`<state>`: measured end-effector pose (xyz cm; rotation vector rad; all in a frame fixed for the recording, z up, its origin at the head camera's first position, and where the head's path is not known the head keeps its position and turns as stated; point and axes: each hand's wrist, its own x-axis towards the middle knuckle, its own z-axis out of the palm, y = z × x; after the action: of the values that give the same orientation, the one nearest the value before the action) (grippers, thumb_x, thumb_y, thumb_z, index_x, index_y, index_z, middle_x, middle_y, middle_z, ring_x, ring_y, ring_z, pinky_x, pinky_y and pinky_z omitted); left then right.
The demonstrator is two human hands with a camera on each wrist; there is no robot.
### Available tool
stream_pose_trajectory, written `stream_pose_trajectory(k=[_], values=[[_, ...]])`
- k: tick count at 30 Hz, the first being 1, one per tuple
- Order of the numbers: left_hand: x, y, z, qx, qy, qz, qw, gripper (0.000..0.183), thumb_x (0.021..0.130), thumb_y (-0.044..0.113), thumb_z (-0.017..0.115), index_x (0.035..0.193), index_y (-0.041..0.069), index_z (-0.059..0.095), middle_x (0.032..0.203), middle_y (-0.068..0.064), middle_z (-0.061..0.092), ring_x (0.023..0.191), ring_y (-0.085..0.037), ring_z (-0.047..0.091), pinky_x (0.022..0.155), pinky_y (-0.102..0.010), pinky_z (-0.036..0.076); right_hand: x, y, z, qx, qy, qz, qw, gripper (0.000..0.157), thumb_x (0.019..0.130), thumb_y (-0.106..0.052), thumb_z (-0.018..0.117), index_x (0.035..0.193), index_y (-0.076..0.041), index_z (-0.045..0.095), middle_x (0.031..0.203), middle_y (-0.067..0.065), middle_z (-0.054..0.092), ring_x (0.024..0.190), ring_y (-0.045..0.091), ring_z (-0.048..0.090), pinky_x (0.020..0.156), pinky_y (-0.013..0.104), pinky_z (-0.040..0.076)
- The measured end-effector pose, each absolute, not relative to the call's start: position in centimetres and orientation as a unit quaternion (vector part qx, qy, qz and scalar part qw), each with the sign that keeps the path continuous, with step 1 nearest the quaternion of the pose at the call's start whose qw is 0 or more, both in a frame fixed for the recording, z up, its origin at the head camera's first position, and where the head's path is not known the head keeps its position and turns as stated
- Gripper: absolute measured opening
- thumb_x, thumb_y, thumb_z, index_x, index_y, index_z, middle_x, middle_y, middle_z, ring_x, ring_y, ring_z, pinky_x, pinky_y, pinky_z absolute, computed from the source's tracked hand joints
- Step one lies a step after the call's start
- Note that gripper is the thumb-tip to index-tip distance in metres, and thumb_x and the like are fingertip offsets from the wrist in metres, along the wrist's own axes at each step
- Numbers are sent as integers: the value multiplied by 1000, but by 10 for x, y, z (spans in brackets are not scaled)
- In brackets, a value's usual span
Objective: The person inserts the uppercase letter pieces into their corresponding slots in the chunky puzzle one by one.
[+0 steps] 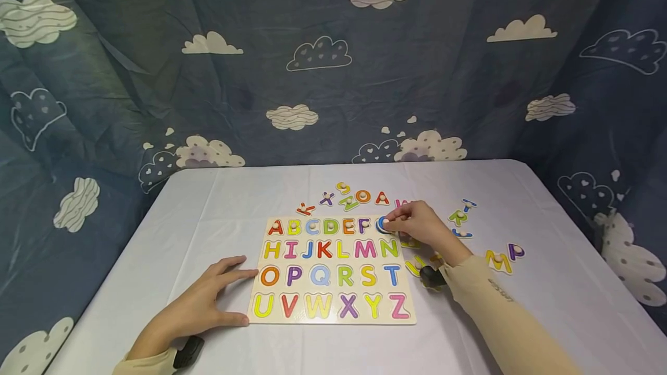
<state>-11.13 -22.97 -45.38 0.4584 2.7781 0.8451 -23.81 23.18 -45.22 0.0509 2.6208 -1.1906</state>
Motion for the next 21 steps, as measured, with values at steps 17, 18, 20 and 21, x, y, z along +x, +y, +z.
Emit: stream_pose_trajectory(k=[17, 18, 20, 21], values=[[-112, -230, -454, 168, 939, 286, 95, 85, 68, 45, 100, 145, 27, 68, 166, -12, 45, 154, -41, 42, 121, -65, 41, -238, 225, -449, 4, 910, -397, 118, 30, 94, -28, 84, 111, -3, 79, 82, 1, 60, 72, 17, 55, 56, 24, 41], [-112, -230, -454, 167, 939, 287, 96, 85, 68, 45, 100, 145, 27, 68, 166, -12, 45, 154, -41, 42, 121, -65, 41, -238, 225, -449, 4, 911, -396, 118, 31, 94, -28, 84, 111, -3, 79, 82, 1, 60, 72, 17, 55, 56, 25, 41], [-112, -230, -453, 166, 938, 287, 98, 85, 68, 44, 100, 145, 27, 68, 167, -12, 45, 154, -41, 41, 121, -65, 41, -238, 225, -448, 6, 911, -395, 119, 31, 94, -29, 84, 111, -3, 79, 83, 2, 61, 72, 17, 55, 56, 25, 41], [-113, -230, -453, 165, 938, 287, 98, 85, 68, 44, 100, 145, 27, 68, 167, -12, 45, 154, -41, 41, 121, -65, 41, -238, 224, -448, 7, 912, -394, 119, 31, 94, -29, 84, 111, -4, 79, 84, 2, 62, 73, 17, 55, 56, 25, 42]])
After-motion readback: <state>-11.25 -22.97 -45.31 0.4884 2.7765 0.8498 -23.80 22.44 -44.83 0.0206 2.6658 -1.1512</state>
